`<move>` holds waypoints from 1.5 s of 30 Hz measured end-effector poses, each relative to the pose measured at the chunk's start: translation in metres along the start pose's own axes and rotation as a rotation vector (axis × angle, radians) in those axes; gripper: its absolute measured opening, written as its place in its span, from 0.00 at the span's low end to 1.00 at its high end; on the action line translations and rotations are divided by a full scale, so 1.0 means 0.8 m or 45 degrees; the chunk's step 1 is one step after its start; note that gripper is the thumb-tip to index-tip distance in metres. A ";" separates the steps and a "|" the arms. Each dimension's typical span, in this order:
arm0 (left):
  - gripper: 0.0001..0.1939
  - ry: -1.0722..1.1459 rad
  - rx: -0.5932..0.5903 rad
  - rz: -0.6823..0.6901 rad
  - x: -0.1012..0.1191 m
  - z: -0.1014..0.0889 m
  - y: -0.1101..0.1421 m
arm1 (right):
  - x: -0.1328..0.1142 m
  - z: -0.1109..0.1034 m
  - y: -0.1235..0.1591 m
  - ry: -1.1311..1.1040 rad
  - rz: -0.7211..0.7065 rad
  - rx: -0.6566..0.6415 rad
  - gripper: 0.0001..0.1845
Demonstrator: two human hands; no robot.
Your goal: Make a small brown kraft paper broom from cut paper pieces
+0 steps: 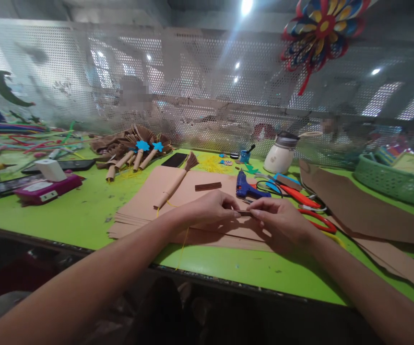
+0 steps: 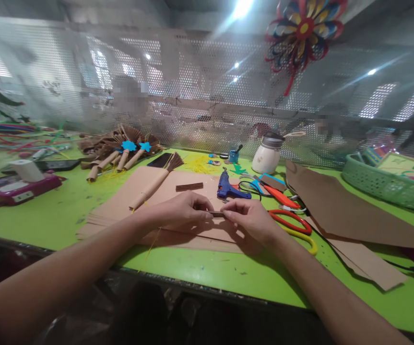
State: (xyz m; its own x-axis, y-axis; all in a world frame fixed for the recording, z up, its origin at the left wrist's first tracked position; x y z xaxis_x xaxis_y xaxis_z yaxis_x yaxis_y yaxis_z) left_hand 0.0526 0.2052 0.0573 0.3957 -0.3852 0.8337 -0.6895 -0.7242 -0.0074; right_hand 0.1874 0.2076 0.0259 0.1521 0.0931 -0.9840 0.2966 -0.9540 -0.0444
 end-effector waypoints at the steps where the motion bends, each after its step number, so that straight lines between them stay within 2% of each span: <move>1: 0.15 0.003 -0.011 -0.003 -0.001 0.001 0.000 | -0.001 0.000 0.000 0.005 0.005 -0.003 0.12; 8: 0.18 -0.167 -0.016 0.022 -0.005 0.000 -0.004 | -0.005 0.000 0.001 0.081 0.023 0.010 0.09; 16: 0.16 -0.239 -0.021 0.019 -0.005 0.000 -0.007 | -0.002 0.002 0.001 0.038 0.029 0.013 0.13; 20: 0.13 -0.282 -0.011 0.027 -0.004 -0.001 -0.006 | -0.001 0.001 -0.001 0.140 0.024 0.011 0.15; 27: 0.12 -0.373 0.019 0.040 -0.009 0.001 -0.006 | -0.010 0.001 -0.004 0.416 -0.076 -0.030 0.11; 30: 0.11 -0.437 0.162 0.099 -0.001 -0.006 -0.007 | -0.023 -0.002 -0.003 0.564 -0.169 0.044 0.10; 31: 0.11 -0.468 0.270 0.134 0.004 -0.014 -0.006 | -0.031 -0.004 -0.001 0.630 -0.238 0.106 0.09; 34: 0.11 -0.573 0.717 0.189 0.019 -0.051 0.004 | -0.062 -0.009 0.012 0.905 -0.559 0.365 0.09; 35: 0.12 -0.584 0.826 0.164 0.019 -0.061 0.008 | -0.071 -0.007 0.019 1.011 -0.673 0.447 0.09; 36: 0.13 -0.563 0.864 0.122 0.017 -0.066 0.009 | -0.079 -0.003 0.026 1.116 -0.781 0.513 0.09; 38: 0.17 -0.381 0.726 0.019 0.006 -0.058 0.001 | -0.088 0.013 0.038 1.310 -0.950 0.548 0.10; 41: 0.21 0.070 0.354 -0.103 -0.010 -0.023 -0.010 | -0.088 0.043 0.048 1.504 -1.080 0.451 0.11; 43: 0.22 0.254 0.260 -0.131 -0.013 -0.010 -0.011 | -0.085 0.059 0.052 1.548 -1.117 0.385 0.11; 45: 0.19 0.361 0.244 -0.121 -0.014 -0.007 -0.011 | -0.084 0.069 0.054 1.523 -1.149 0.340 0.11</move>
State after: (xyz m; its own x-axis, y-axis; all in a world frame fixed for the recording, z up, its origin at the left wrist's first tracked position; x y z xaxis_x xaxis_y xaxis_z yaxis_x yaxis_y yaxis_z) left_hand 0.0507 0.2192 0.0510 0.2501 -0.1565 0.9555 -0.5209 -0.8536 -0.0034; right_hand 0.1380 0.1442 0.0808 0.7084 0.6991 0.0965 0.5517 -0.4632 -0.6936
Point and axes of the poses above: each hand's wrist, its own y-axis away from the middle knuckle, its own z-axis out of the palm, x = y × z, the point moved 8 cm from there along -y, towards the middle knuckle, and after that the axes turned 3 degrees about y, right-handed, at the moved point
